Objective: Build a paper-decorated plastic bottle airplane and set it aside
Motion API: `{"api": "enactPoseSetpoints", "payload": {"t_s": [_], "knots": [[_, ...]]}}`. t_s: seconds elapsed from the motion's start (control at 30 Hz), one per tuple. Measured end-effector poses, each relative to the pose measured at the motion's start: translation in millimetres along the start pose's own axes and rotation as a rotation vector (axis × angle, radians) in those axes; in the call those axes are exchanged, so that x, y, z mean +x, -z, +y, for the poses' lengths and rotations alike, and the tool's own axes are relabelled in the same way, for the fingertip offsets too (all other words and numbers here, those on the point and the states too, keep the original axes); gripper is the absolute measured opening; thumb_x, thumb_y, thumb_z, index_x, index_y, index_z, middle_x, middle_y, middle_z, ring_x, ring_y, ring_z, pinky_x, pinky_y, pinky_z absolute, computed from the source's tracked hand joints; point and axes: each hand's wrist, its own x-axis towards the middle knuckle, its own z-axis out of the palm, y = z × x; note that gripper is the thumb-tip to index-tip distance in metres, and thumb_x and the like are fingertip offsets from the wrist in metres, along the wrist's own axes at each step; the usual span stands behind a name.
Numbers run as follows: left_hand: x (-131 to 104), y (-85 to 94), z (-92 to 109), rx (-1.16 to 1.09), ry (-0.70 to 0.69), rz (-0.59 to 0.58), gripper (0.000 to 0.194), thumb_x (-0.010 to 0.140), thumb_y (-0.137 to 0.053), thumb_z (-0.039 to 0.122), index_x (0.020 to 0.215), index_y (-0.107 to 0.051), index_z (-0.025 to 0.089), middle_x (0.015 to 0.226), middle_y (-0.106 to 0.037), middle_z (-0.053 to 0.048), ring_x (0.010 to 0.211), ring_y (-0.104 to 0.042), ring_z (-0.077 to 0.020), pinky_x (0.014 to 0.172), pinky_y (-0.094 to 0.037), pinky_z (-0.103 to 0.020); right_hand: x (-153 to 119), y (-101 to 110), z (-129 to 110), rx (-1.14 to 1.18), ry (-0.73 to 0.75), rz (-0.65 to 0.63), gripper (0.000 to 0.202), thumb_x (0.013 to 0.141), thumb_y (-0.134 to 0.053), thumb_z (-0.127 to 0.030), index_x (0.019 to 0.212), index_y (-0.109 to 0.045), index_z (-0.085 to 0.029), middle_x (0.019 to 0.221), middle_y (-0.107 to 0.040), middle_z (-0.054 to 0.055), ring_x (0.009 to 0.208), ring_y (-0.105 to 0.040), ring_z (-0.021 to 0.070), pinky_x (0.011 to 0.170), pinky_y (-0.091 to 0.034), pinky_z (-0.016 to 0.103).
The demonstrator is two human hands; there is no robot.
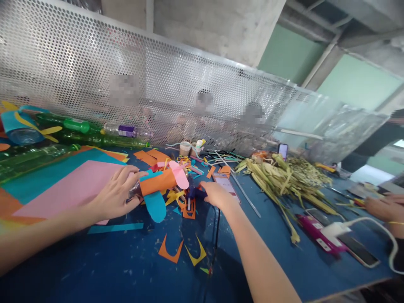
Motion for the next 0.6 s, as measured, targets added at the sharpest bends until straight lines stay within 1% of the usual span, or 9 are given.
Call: {"api": "enactPoseSetpoints", "payload": {"t_s": [0.1,0.13,0.2,0.27,0.37,0.43,0.5,0.6], "knots": [[-4.4,2.6,16.6,-0.015,-0.080,0.099,0.048,0.070,-0.052,0.018,0.118,-0.048,0.015,0.108,-0.046,-0.014,0.107,-0.043,-0.0310,0.090,-0.041,-0.047,0.9,0.0,2.5,-0.032,0.012,0.070,0.046,0.072,-0.056,-0.004,0.115,-0.056,-0.020,0.102,-0.064,0.011,0.099,-0.057,0.0224,0.076,-0.038,0.027],[-6.6,2.8,22.7,-0.018,-0.119,0.125,0.046,0.071,-0.052,0.018,0.116,-0.049,0.016,0.107,-0.047,-0.013,0.108,-0.043,-0.0312,0.091,-0.040,-0.048,1.3,-0.4,3.7,-0.043,0.017,0.099,0.046,0.073,-0.054,-0.002,0.116,-0.056,-0.020,0.102,-0.064,0.011,0.100,-0.056,0.0223,0.078,-0.037,0.028],[-11.8,1.8,34.2,-0.024,-0.226,0.144,0.038,0.073,-0.053,0.017,0.111,-0.054,0.018,0.105,-0.051,-0.012,0.108,-0.044,-0.0311,0.092,-0.039,-0.050,3.8,-3.3,6.2,-0.039,0.025,0.144,0.048,0.073,-0.052,-0.001,0.117,-0.055,-0.020,0.100,-0.063,0.011,0.099,-0.056,0.0217,0.079,-0.037,0.028],[-17.7,-0.8,43.1,-0.047,-0.314,0.123,0.031,0.075,-0.053,0.016,0.106,-0.057,0.018,0.100,-0.055,-0.010,0.103,-0.048,-0.0285,0.092,-0.040,-0.048,8.8,-8.8,9.0,0.015,0.021,0.165,0.049,0.074,-0.053,-0.002,0.119,-0.054,-0.020,0.103,-0.062,0.010,0.099,-0.056,0.0212,0.080,-0.037,0.028],[-26.0,-6.3,51.0,-0.079,-0.398,0.057,0.028,0.078,-0.052,0.016,0.105,-0.058,0.019,0.095,-0.060,-0.007,0.097,-0.051,-0.0243,0.090,-0.042,-0.042,18.7,-19.0,14.1,0.105,-0.010,0.206,0.048,0.076,-0.056,-0.006,0.122,-0.050,-0.017,0.108,-0.059,0.012,0.102,-0.055,0.0212,0.083,-0.038,0.028],[-30.1,-9.5,53.9,-0.103,-0.425,0.018,0.027,0.079,-0.051,0.016,0.105,-0.059,0.018,0.093,-0.062,-0.007,0.095,-0.053,-0.0233,0.089,-0.044,-0.040,23.6,-24.4,17.5,0.119,-0.029,0.230,0.044,0.077,-0.056,-0.007,0.120,-0.052,-0.015,0.110,-0.058,0.012,0.105,-0.054,0.0209,0.086,-0.037,0.029],[-33.0,-11.3,56.7,-0.131,-0.424,-0.010,0.027,0.080,-0.050,0.016,0.105,-0.059,0.017,0.093,-0.063,-0.007,0.094,-0.054,-0.0228,0.087,-0.045,-0.039,25.5,-27.0,19.8,0.120,-0.045,0.247,0.038,0.077,-0.056,-0.007,0.115,-0.055,-0.014,0.109,-0.058,0.012,0.106,-0.053,0.0208,0.088,-0.037,0.030],[-35.4,-11.3,62.1,-0.178,-0.432,-0.045,0.026,0.081,-0.048,0.017,0.105,-0.058,0.016,0.090,-0.063,-0.008,0.089,-0.056,-0.0206,0.082,-0.048,-0.035,23.8,-24.8,16.4,0.120,-0.077,0.282,0.035,0.074,-0.059,-0.006,0.108,-0.058,-0.012,0.109,-0.059,0.014,0.105,-0.053,0.0233,0.088,-0.037,0.032]]}}
